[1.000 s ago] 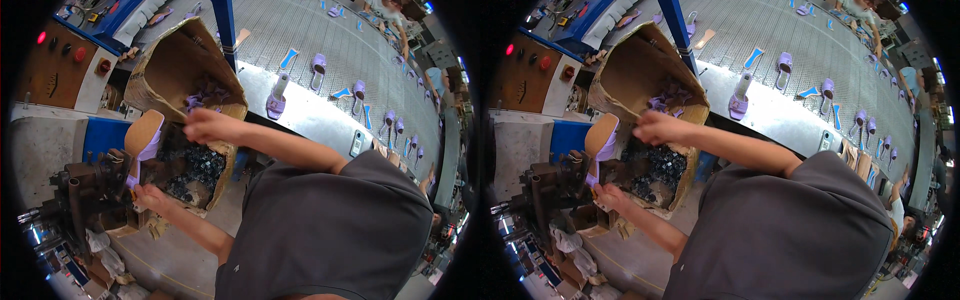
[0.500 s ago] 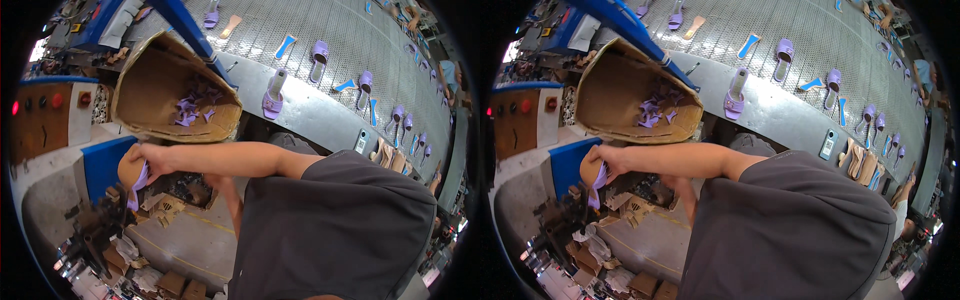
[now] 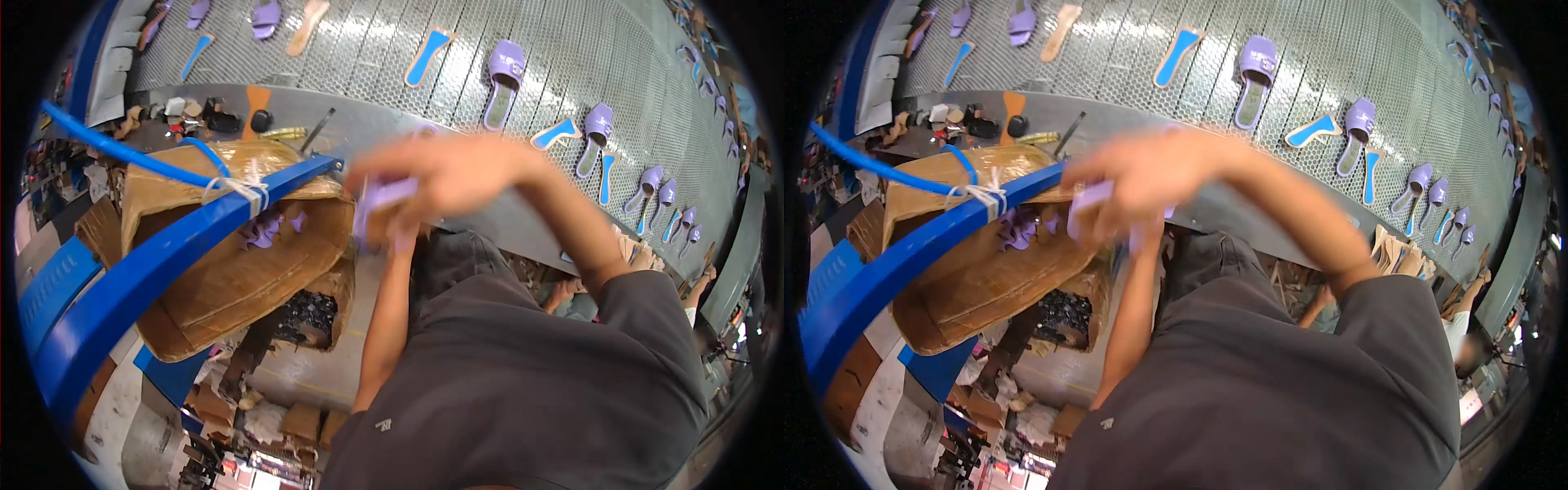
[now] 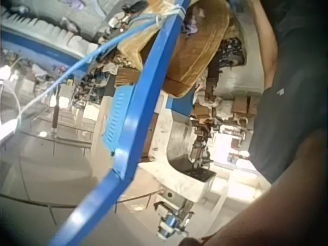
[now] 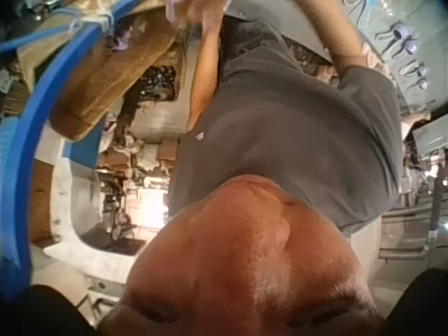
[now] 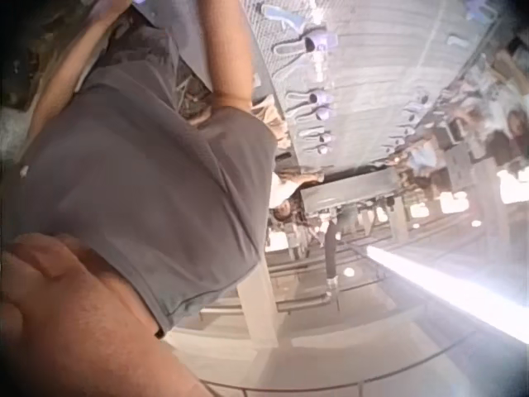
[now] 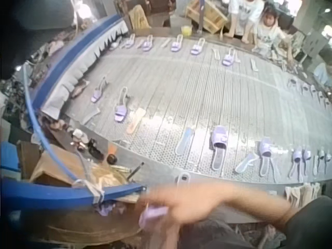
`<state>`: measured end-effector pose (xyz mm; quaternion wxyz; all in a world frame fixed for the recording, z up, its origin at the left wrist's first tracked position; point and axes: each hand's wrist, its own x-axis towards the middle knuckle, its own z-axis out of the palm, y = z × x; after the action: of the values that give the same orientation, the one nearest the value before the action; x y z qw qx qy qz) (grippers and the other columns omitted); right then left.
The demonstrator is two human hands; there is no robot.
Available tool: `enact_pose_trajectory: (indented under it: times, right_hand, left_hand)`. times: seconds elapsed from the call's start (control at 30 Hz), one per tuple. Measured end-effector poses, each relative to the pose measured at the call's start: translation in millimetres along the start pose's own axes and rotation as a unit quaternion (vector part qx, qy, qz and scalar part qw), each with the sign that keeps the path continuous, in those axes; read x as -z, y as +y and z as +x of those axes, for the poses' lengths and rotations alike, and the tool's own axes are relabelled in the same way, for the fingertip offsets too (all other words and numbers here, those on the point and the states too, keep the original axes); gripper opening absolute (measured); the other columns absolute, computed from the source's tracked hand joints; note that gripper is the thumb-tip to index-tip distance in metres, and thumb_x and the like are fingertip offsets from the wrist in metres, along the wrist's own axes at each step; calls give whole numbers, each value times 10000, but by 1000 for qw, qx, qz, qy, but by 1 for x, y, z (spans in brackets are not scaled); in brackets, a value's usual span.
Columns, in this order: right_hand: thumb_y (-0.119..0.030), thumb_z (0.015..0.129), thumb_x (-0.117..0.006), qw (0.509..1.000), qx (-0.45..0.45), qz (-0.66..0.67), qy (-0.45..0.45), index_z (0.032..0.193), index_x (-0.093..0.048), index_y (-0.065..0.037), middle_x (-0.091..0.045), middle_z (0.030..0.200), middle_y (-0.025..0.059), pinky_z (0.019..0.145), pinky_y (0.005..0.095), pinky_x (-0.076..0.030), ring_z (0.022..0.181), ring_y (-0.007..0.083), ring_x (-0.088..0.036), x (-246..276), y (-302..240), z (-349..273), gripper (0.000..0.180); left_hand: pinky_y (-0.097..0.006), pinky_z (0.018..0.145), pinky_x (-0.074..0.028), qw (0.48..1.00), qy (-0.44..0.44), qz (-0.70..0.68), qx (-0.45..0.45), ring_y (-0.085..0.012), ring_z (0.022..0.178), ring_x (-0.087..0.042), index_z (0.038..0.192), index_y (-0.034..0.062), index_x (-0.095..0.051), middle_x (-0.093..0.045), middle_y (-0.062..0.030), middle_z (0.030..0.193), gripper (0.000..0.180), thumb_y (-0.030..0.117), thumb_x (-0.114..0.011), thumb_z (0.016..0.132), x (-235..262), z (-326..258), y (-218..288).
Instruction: The person assembles purple slipper sandals by hand in a factory setting. They pick up a slipper sole and a strap, attach the strap to the sole using a press machine, and then place the finished slipper onto a metal mesh table. This process is repeated for multiple units throughout the video.
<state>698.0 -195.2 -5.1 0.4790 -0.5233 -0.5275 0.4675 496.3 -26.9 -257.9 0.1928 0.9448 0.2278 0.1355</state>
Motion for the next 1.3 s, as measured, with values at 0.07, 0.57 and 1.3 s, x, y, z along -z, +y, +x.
enact_pose_trajectory:
  times: [0.07, 0.57, 1.3]
  right_hand:
    - [-358, 795, -755, 936, 26, -315, 156, 1181, -661, -47, -712, 1110, 202, 863, 471, -563, 1040, 376, -697, 80, 52, 9, 505]
    - [-364, 864, -730, 755, -140, 38, 639, 1133, -692, 73, -710, 1063, 235, 869, 385, -520, 1009, 278, -683, 16, 257, 1, 514]
    - [-100, 931, -695, 914, 99, 372, 126, 1388, -520, -30, -613, 1292, 133, 871, 466, -603, 1142, 286, -644, -372, -43, 75, 494]
  left_hand:
    - [-486, 943, -489, 995, -8, 59, -80, -382, 1072, -620, 1339, -34, -530, -641, -216, 1210, 697, 327, -818, 817, -13, 49, 32]
    - [-457, 794, -541, 999, 37, -4, -33, -363, 871, -681, 1102, 2, -648, -693, -168, 959, 500, 262, -863, 734, 87, 70, 172]
    - [-348, 1094, -427, 824, 361, -434, -55, -200, 1284, -523, 1377, 10, -571, -470, -73, 1374, 678, 10, -832, 751, 400, -342, -52]
